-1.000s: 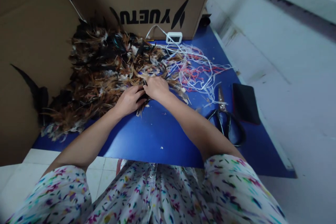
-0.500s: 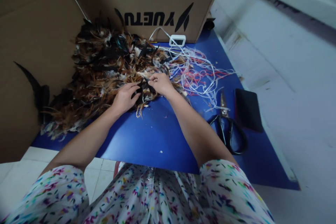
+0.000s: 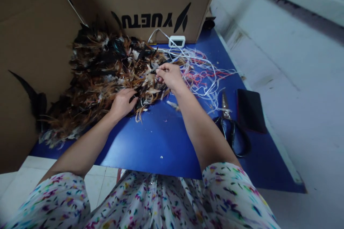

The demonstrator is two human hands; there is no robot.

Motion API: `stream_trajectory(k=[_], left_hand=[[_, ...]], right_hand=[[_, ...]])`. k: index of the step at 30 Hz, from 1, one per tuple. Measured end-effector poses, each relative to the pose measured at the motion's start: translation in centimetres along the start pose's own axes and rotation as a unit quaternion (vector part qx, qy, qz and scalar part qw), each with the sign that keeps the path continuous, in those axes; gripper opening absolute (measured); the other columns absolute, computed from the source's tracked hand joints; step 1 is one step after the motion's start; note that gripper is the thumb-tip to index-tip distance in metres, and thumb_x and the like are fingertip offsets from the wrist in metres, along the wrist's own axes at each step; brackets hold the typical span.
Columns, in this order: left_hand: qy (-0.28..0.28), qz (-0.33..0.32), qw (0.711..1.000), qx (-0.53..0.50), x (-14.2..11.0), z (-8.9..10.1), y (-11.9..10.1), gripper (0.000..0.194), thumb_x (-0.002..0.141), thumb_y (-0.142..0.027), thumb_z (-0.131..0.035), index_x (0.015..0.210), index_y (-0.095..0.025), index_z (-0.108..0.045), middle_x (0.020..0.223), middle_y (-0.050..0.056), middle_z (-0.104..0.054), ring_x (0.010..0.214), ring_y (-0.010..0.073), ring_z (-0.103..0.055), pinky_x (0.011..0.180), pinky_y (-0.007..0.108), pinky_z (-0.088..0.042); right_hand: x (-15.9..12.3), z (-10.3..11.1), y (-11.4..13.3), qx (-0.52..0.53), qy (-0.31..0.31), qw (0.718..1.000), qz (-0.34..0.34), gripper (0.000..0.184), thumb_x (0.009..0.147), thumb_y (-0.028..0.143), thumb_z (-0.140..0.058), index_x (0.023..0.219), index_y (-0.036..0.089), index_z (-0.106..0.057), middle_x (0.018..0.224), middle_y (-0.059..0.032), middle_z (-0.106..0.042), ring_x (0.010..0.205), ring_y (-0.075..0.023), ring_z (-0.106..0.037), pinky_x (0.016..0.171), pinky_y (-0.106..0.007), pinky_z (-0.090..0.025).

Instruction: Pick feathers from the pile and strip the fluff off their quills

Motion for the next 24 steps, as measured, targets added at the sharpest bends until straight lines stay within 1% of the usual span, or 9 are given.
stream_trajectory(k=[4,6,8,12,14,17,20,22,24], left_hand=[[-0.004,0.010,1.000,-0.014,0.0,-0.1,0.2,0.022,0.089,-0.023,-0.058,0.103,-0.013,-0.072,0.110,0.016,-0.072,0.107,0.0291,-0.065,0.102,0.048,-0.051],[-0.019,0.014,0.999,-0.029,0.0,0.3,0.2,0.021,0.090,-0.025,-0.058,0.103,-0.015,-0.072,0.110,0.014,-0.072,0.108,0.0284,-0.066,0.102,0.049,-0.051],[-0.051,0.015,0.997,-0.047,0.1,1.1,0.0,0.022,0.093,-0.028,-0.056,0.105,-0.017,-0.071,0.112,0.013,-0.072,0.109,0.0262,-0.066,0.102,0.047,-0.051],[-0.133,0.017,0.987,-0.084,0.1,3.7,-0.8,0.027,0.097,-0.034,-0.052,0.111,-0.018,-0.069,0.114,0.010,-0.070,0.112,0.0218,-0.064,0.103,0.040,-0.051],[-0.151,0.019,0.983,-0.098,0.0,4.4,-1.2,0.029,0.097,-0.037,-0.052,0.113,-0.019,-0.069,0.113,0.010,-0.070,0.111,0.0210,-0.065,0.102,0.038,-0.051],[-0.145,0.024,0.983,-0.113,0.0,4.6,-1.6,0.031,0.098,-0.039,-0.053,0.115,-0.019,-0.068,0.111,0.010,-0.071,0.108,0.0202,-0.066,0.099,0.037,-0.052],[-0.138,0.024,0.982,-0.125,0.0,4.3,-1.6,0.032,0.097,-0.040,-0.053,0.117,-0.018,-0.067,0.112,0.010,-0.071,0.106,0.0193,-0.066,0.093,0.034,-0.055],[-0.138,0.017,0.981,-0.138,0.0,4.3,-1.7,0.029,0.097,-0.037,-0.054,0.113,-0.018,-0.069,0.111,0.010,-0.071,0.102,0.0184,-0.067,0.087,0.032,-0.056],[-0.134,0.006,0.980,-0.150,0.1,4.3,-1.9,0.024,0.097,-0.034,-0.054,0.103,-0.018,-0.070,0.105,0.009,-0.073,0.097,0.0176,-0.068,0.085,0.031,-0.056]], right_hand=[[-0.1,0.5,0.6,0.032,-0.017,0.999,-0.007,0.016,0.083,0.007,-0.061,0.071,0.017,-0.058,0.058,0.0034,-0.061,0.046,-0.0065,-0.050,0.046,-0.019,-0.035],[-0.2,0.4,0.8,0.046,-0.005,0.999,-0.014,0.016,0.083,0.007,-0.059,0.071,0.018,-0.058,0.058,0.0034,-0.062,0.046,-0.0068,-0.050,0.046,-0.019,-0.036],[-0.5,0.0,0.7,0.060,0.029,0.997,-0.033,0.017,0.083,0.008,-0.059,0.070,0.018,-0.056,0.057,0.0035,-0.061,0.046,-0.0072,-0.049,0.046,-0.020,-0.035],[-1.7,-1.8,0.5,0.080,0.133,0.985,-0.078,0.019,0.081,0.010,-0.064,0.067,0.018,-0.055,0.054,0.0025,-0.059,0.043,-0.0073,-0.047,0.044,-0.020,-0.035],[-2.4,-2.7,0.8,0.072,0.176,0.978,-0.089,0.020,0.080,0.011,-0.069,0.066,0.017,-0.056,0.053,0.0022,-0.058,0.042,-0.0069,-0.046,0.042,-0.020,-0.034],[-3.6,-3.7,1.2,0.055,0.226,0.966,-0.109,0.021,0.080,0.012,-0.071,0.065,0.017,-0.058,0.051,0.0019,-0.057,0.039,-0.0057,-0.044,0.038,-0.018,-0.030],[-4.7,-4.6,1.5,0.047,0.268,0.954,-0.124,0.019,0.082,0.010,-0.068,0.066,0.016,-0.059,0.051,0.0015,-0.058,0.038,-0.0045,-0.043,0.036,-0.016,-0.029],[-5.1,-5.0,1.7,0.046,0.286,0.949,-0.125,0.018,0.082,0.010,-0.068,0.067,0.016,-0.060,0.050,0.0018,-0.058,0.036,-0.0038,-0.042,0.035,-0.015,-0.029],[-5.3,-5.2,1.7,0.048,0.295,0.946,-0.127,0.018,0.080,0.011,-0.071,0.066,0.016,-0.060,0.050,0.0021,-0.058,0.036,-0.0036,-0.043,0.034,-0.015,-0.030]])
Point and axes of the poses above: each hand's wrist, its own x-axis towards the middle knuckle, its own z-axis out of the back of the hand, y = z × x, the point moved 8 cm from there along x, towards the middle knuckle
